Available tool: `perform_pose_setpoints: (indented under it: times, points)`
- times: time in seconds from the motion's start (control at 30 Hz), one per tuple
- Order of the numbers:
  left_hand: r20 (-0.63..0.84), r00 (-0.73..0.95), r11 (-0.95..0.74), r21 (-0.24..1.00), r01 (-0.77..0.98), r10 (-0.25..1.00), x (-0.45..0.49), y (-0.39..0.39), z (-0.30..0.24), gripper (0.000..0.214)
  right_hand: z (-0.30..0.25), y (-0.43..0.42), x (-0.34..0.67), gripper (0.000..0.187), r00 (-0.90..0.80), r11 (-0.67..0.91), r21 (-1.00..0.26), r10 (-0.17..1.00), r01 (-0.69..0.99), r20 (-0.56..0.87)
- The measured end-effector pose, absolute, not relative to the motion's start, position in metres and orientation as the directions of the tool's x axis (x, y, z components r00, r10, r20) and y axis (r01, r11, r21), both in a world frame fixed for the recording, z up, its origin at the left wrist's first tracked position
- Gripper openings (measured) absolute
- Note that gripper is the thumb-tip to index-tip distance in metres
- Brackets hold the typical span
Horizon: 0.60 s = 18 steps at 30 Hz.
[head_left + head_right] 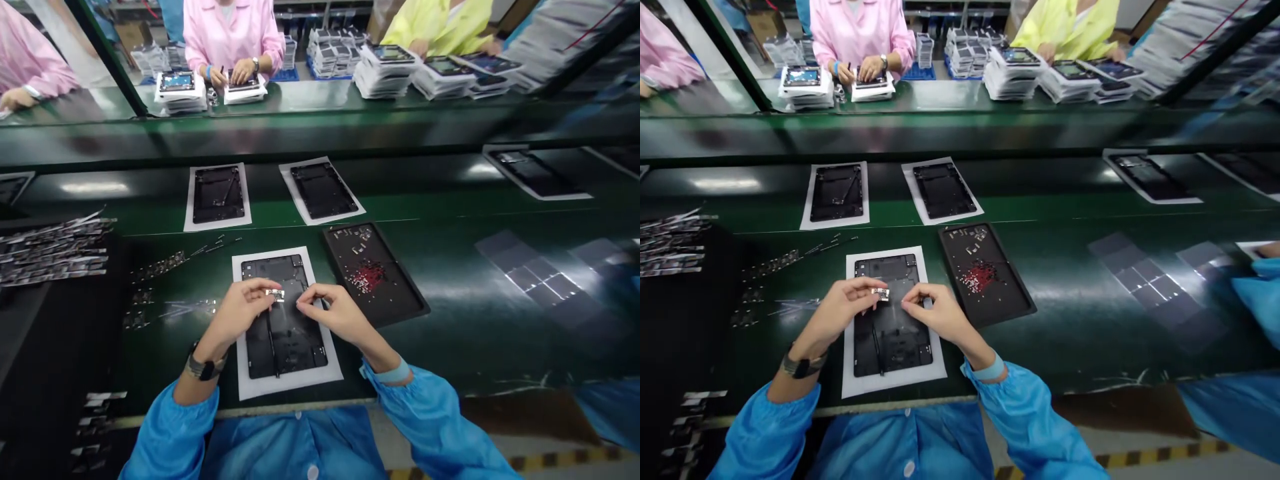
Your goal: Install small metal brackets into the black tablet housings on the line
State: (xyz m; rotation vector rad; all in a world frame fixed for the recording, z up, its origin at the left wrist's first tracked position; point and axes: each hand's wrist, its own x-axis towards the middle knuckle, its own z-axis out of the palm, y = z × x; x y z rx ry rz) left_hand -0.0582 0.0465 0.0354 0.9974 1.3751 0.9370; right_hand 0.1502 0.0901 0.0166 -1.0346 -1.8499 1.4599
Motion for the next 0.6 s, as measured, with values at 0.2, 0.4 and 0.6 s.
perform_pose_setpoints:
  times: [0.2, 0.4, 0.6]
  points:
    - [-0.265, 0.071, 0.246, 0.948, 0.202, 0.962, -0.044, 0.047, 0.011, 0.017, 0.006, 0.088, 0.15, 0.011, -0.506, 0.342, -0.834, 0.858, 0.434, 0.089]
    - [-0.213, 0.095, 0.174, 0.934, 0.312, 0.972, -0.035, 0.046, 0.011, 0.016, 0.007, 0.084, 0.148, 0.013, -0.582, 0.488, -0.736, 0.798, 0.469, 0.158]
    - [-0.181, 0.083, 0.129, 0.895, 0.427, 0.98, -0.032, 0.046, 0.01, 0.011, 0.005, 0.083, 0.147, 0.012, -0.629, 0.521, -0.709, 0.764, 0.475, 0.14]
